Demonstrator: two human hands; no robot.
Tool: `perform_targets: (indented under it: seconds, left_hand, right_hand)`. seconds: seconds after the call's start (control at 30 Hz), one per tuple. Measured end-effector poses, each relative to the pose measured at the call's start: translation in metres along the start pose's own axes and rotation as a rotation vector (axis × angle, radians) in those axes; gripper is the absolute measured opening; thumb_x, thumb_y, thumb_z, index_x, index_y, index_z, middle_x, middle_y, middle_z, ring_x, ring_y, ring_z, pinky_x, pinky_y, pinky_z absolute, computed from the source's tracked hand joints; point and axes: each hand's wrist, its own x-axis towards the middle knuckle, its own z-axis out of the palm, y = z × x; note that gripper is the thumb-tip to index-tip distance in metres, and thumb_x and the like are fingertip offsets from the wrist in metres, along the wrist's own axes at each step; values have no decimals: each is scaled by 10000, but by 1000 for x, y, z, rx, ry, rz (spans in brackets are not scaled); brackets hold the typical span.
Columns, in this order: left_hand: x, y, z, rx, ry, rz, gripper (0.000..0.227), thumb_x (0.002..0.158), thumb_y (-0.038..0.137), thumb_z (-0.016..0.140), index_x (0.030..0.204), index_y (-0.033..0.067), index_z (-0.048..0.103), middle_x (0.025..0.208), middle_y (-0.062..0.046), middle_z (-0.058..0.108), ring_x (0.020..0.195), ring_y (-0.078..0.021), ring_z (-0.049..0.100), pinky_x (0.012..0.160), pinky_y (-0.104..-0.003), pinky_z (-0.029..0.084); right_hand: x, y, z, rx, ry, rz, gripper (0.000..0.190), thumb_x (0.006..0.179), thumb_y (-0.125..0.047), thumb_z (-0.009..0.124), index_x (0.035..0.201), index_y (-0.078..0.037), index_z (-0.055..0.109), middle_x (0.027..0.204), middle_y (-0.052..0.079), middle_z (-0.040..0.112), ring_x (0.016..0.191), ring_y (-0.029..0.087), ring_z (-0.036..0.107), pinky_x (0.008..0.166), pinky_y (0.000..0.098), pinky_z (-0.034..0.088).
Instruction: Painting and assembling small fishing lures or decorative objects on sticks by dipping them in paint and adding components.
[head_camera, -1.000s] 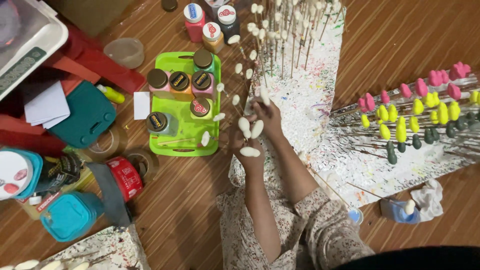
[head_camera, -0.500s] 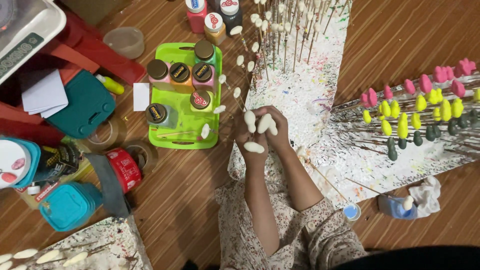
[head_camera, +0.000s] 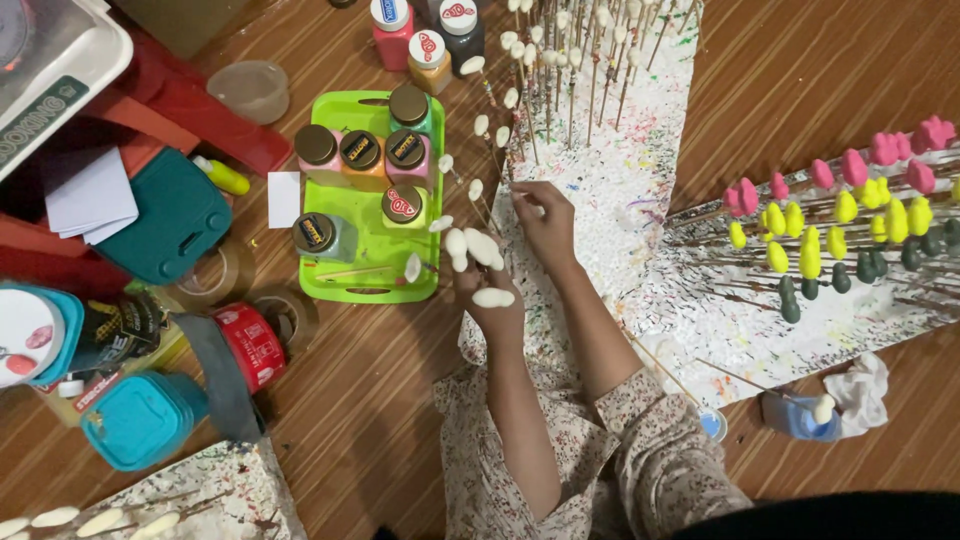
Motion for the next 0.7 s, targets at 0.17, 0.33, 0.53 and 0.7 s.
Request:
perform_targets:
  seconds: [0.17,0.33,0.53,0.7]
  left_hand:
    - [6,-10,-7,-207,5,8,558,713,-263,643,1185,19,545,837,-18,477,937,-149,557,985,-169,441]
    - [5,3,-5,361,-40,161,164,945,-89,647,1082,-29,580,863,-53,555,885,-138,580,945,-323,494]
    - [4,-5,-5,354,-35,179,194,937,-43,705,1047,-7,549,860,-96,583,869,-154,632,904,-311,542]
    - [0,-4,0,481,-68,191,121,974,27,690,1058,-43,638,859,-83,595,875,-123,574,893,-386,513]
  right_hand:
    - [26,5,24,-232,-42,49,215,959,-175,731,1129,-50,773,932,194,743,798,352,732,726,423,583]
    - [31,28,44,-436,-59,31,268,934,-273,748,1118,-82,784,844,157,730,781,372,722,694,448,589]
    - [28,24,50,-450,28,20,177,933,-210,688,1054,-104,760,842,110,716,804,346,723,731,472,590]
    - [28,19,45,-348,85,-57,154,1009,-255,619,1056,-127,689,875,99,679,798,330,714,692,466,589]
